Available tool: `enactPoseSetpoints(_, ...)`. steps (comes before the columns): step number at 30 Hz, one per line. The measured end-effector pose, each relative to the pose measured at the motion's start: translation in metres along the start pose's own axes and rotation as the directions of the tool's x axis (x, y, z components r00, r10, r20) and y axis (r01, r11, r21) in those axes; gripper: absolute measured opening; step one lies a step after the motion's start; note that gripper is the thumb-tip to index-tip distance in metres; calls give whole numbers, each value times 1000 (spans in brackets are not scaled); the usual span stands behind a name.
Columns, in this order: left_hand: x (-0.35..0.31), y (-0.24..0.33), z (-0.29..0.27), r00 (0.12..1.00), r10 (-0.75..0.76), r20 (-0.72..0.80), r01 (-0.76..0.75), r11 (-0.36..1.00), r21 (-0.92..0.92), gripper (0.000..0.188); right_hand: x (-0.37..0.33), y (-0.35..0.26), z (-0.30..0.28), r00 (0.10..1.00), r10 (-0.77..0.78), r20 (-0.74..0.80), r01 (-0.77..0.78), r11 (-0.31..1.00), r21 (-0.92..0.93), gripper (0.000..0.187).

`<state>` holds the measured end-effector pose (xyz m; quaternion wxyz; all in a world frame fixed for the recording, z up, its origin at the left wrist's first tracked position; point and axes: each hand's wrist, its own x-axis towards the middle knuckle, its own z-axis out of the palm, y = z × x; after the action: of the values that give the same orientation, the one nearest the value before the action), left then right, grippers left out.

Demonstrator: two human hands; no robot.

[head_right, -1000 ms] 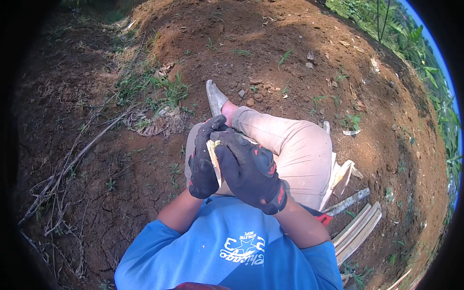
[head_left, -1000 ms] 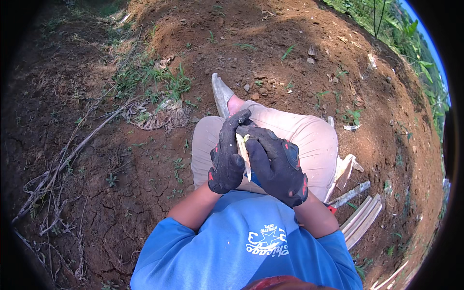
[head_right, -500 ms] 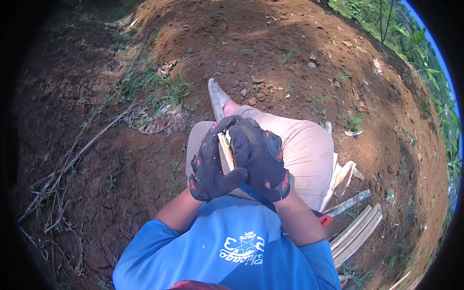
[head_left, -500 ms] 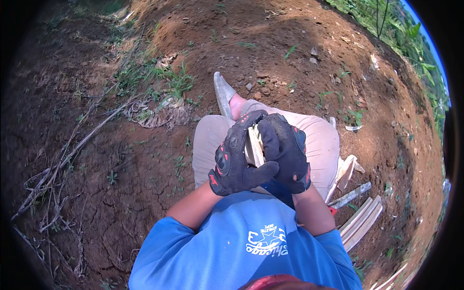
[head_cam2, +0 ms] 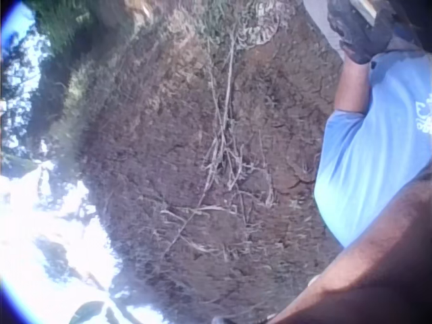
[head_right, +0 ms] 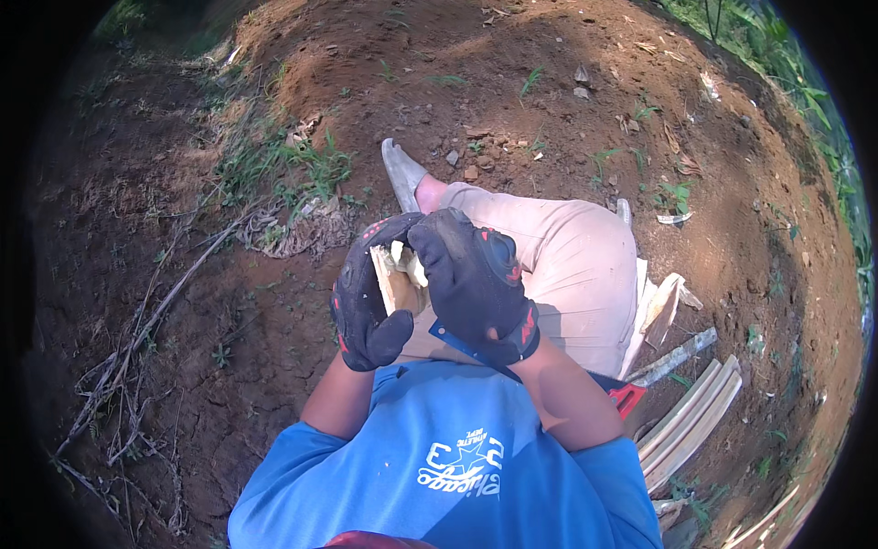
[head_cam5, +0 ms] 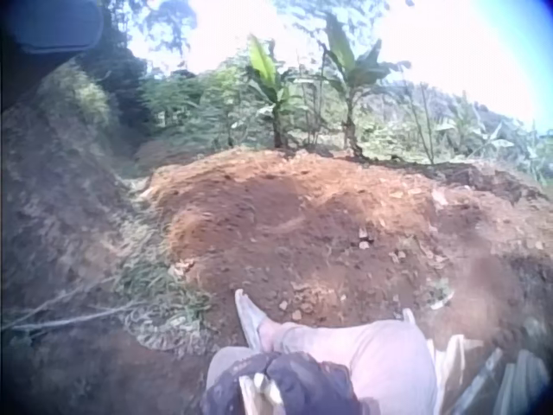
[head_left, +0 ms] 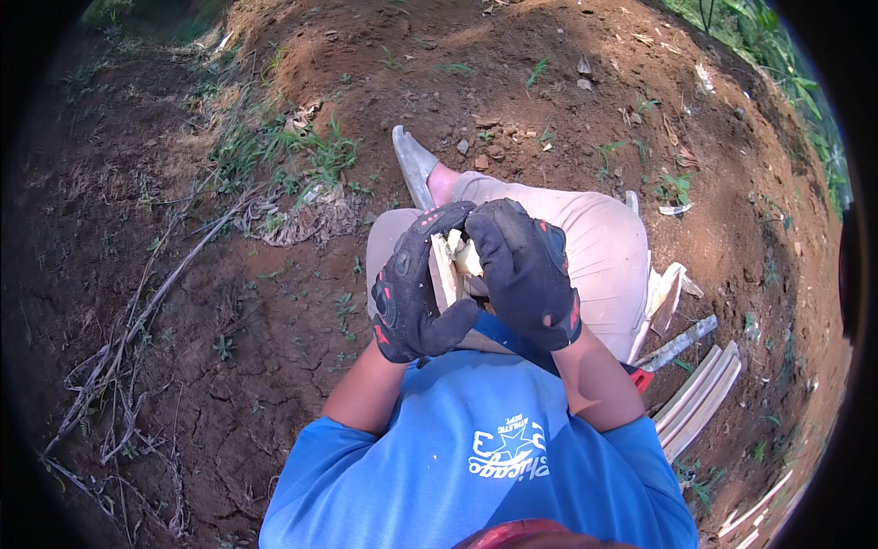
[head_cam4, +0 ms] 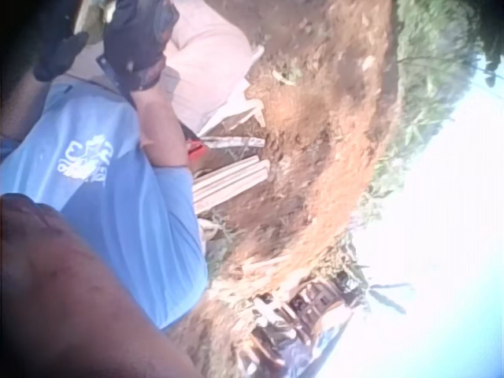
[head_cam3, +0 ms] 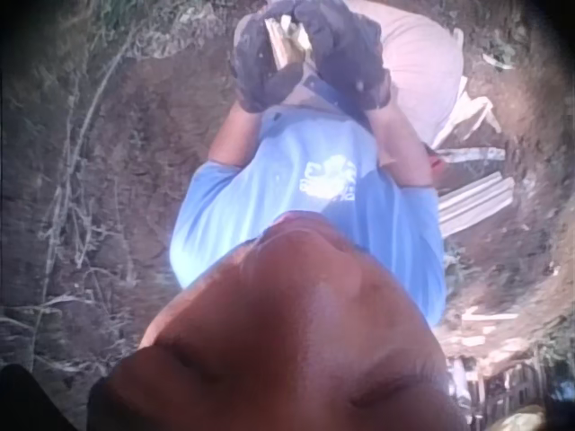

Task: The person uses a hand saw to cut through a piece of wood while sitting on the ground outdoors, holding the wood steady with their hands and legs.

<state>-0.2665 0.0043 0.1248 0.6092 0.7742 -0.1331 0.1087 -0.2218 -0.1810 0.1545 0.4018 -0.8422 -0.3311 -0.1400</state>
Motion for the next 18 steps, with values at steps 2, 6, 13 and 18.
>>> enactPoseSetpoints(2,1,7,1,999,-42,-8,42,998,-39,86,0,6,1,999,-43,-24,42,998,-42,28)
enactPoseSetpoints(6,6,7,1,999,-37,-21,36,999,-40,89,2,15,4,994,-70,-84,65,996,-64,26)
enactPoseSetpoints(13,6,9,3,998,-45,-43,43,998,-36,89,2,35,12,990,63,-128,-57,997,49,24)
enactPoseSetpoints(18,13,1,3,1000,23,-11,-23,999,-44,88,4,50,14,984,141,-106,-133,988,78,21)
